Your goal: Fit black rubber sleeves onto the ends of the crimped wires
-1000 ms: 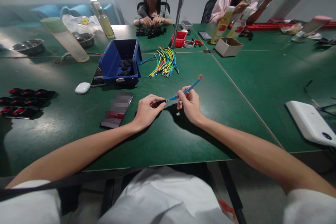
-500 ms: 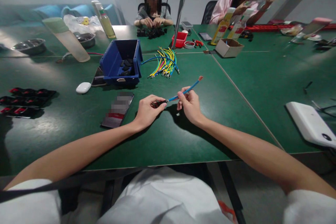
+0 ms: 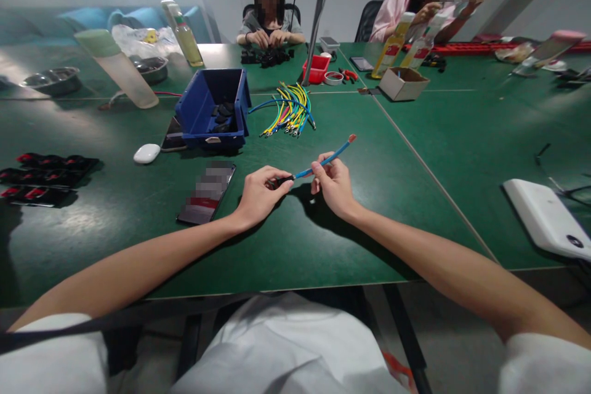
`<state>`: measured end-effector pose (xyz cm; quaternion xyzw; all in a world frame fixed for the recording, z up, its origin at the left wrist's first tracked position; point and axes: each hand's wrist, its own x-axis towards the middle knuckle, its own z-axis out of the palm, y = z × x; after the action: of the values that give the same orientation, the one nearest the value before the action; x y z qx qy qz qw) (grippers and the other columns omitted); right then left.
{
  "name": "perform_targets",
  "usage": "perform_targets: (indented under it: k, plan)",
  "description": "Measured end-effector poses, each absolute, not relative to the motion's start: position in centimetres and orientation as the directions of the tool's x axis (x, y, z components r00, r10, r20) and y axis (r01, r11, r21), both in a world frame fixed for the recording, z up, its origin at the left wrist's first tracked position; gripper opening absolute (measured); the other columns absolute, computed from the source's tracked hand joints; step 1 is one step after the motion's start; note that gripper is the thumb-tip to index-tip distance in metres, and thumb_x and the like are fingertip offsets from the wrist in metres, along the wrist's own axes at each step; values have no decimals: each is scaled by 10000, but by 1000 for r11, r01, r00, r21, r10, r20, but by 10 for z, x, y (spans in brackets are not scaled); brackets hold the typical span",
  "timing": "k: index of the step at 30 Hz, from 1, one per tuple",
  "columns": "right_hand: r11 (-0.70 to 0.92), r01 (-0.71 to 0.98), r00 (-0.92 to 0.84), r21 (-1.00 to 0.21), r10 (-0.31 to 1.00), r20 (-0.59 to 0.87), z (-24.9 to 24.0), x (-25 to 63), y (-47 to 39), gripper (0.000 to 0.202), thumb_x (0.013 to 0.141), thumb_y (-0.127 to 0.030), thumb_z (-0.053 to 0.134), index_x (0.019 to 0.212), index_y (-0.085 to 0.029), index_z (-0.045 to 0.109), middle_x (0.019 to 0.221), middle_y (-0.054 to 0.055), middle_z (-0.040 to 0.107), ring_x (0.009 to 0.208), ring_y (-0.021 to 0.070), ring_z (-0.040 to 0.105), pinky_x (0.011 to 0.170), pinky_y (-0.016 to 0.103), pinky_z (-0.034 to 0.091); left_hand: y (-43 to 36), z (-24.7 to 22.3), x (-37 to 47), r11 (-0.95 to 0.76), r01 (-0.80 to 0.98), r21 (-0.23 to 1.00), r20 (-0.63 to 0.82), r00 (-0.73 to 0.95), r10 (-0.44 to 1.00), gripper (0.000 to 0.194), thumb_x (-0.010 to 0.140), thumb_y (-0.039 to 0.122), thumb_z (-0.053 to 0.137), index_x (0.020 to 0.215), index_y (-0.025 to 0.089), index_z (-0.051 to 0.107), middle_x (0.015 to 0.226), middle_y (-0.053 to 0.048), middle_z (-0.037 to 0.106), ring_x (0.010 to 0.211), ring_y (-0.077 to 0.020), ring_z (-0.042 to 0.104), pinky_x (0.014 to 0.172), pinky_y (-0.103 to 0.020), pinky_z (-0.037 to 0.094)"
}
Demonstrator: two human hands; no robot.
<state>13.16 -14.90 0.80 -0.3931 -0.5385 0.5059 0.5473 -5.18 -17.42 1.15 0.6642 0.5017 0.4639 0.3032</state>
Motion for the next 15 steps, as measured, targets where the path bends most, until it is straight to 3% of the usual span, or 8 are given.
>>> perform_targets:
  k: [15]
  plan:
    - [175,-145,-116,-974,974,193,9,131,-148,373,834,-505,674,917,-222,446,645,-77,584,374,70,530,358,188,377,-175,12,-51,-333,372,866,330,72,941,163,795,316,739,898,191,761,880,-48,712,665,-121,596,609,-254,471]
